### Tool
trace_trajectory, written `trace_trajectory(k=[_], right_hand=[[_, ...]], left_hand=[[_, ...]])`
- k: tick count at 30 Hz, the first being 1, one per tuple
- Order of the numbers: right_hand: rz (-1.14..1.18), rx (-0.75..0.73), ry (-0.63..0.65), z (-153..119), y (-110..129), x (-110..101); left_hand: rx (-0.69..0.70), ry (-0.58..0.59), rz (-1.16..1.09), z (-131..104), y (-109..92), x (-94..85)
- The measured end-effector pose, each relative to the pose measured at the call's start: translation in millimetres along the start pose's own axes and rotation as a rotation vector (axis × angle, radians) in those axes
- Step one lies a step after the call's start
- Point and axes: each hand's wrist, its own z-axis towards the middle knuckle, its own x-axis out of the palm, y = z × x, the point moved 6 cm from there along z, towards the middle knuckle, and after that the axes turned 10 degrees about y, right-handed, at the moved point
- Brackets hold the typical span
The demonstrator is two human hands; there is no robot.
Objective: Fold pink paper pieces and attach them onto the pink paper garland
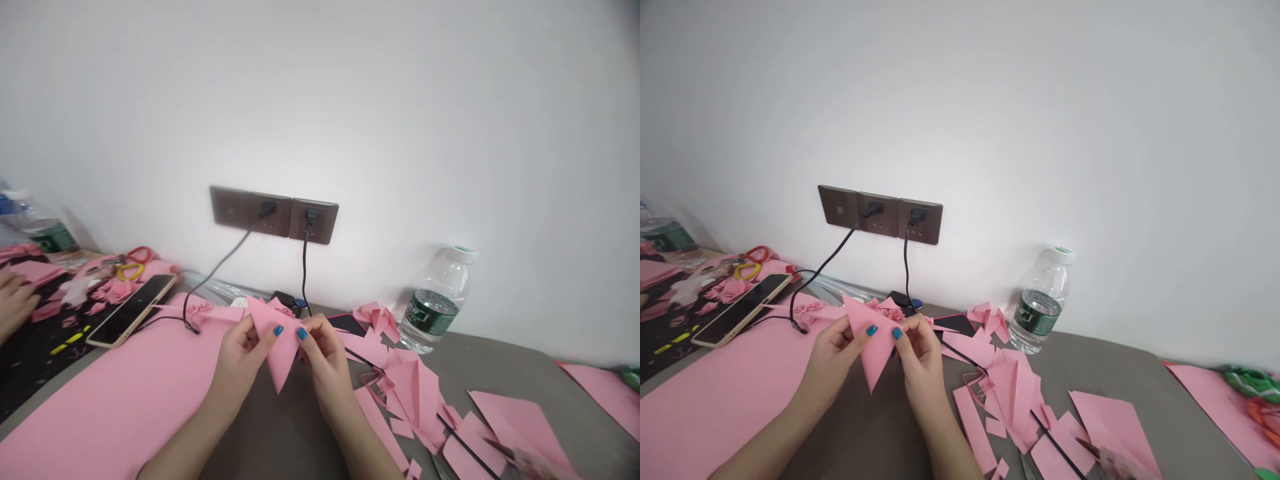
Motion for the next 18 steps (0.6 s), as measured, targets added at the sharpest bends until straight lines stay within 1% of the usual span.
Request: trace_trajectory(k=[13, 15, 18], right_hand=[[0.009, -0.001, 0.007, -0.6, 0.4, 1.1], [0.009, -0.001, -0.002, -0.4, 0.2, 0.1], [0.000, 0.004, -0.028, -0.2, -1.7, -2.9]], left_hand=[[-0.001, 0.009, 0.025, -1.8, -1.4, -1.3], [0.003, 0.022, 0.037, -1.0, -0.2, -0.7], [-0.013, 0.074, 0.050, 0.3, 2.3, 3.3]])
